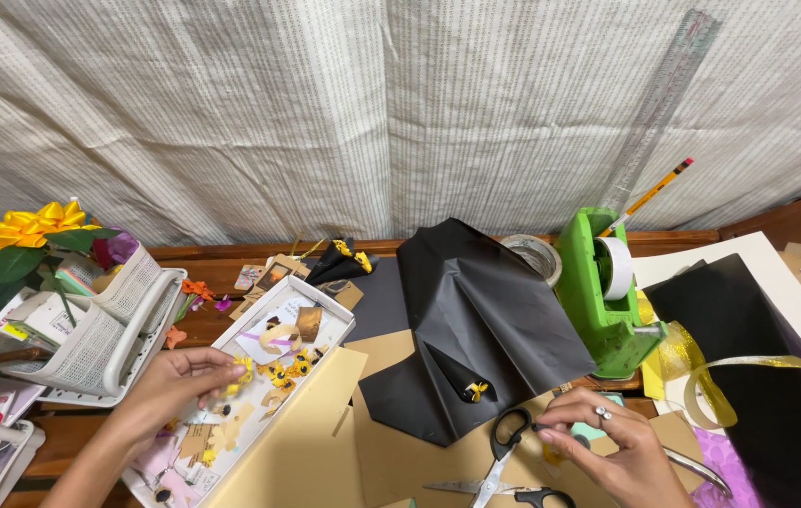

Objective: The person is using a hot glue gun to attach yellow paper fringes to a black paper base and then trimming them with scissors to create decorative elements.

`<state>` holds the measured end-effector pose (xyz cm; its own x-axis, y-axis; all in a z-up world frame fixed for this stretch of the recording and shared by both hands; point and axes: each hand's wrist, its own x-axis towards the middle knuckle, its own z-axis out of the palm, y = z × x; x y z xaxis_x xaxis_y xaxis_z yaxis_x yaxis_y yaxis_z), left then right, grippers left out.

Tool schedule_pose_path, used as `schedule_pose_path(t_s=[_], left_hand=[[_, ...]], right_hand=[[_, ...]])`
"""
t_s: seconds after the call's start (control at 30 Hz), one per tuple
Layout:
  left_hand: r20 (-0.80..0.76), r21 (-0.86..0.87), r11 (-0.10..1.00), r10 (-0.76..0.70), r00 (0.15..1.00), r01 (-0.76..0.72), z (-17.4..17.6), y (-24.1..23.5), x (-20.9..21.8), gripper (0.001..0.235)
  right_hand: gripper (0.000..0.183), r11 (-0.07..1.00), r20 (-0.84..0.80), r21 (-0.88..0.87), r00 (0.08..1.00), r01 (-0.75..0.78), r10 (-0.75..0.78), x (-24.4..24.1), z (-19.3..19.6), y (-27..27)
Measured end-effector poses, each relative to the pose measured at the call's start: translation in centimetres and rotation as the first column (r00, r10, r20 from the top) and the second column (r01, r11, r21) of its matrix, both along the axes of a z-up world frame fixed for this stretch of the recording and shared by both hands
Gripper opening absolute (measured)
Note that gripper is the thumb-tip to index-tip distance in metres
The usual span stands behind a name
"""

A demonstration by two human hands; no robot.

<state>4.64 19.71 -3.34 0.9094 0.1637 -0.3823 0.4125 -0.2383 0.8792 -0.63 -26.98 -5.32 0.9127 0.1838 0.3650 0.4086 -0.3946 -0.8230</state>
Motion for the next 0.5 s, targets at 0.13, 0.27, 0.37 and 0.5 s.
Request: schedule_pose_path(t_s=[0.13, 0.27, 0.37, 0.5], left_hand=[[-0.016, -0.209, 0.975, 0.079, 0.997, -0.08, -1.7, 1.8, 1.0, 0.024], [-0.039, -0.226, 0.97, 0.087, 0.995, -0.094, -2.0, 2.2, 1.3, 0.027], [-0.041, -0.263, 0.962, 0.07, 0.997, -0.078, -2.1, 2.3, 1.5, 0.019], [-0.002, -0.025, 0.999, 0.046, 0.999, -0.046, -2.8, 3.1, 1.5, 0.018]], right_hand=[[0.013, 1.0, -0.045, -0.011, 0.999, -0.013, 0.012, 0.4, 0.1, -0.1], [0.014, 1.0, -0.078, 0.022, 0.997, -0.022, 0.024, 0.5, 0.7, 0.2], [0.016, 0.998, -0.034, 0.018, 0.998, -0.057, 0.057, 0.7, 0.7, 0.3], [0.015, 0.998, -0.036, 0.014, 0.998, -0.054, 0.055, 0.7, 0.6, 0.3]])
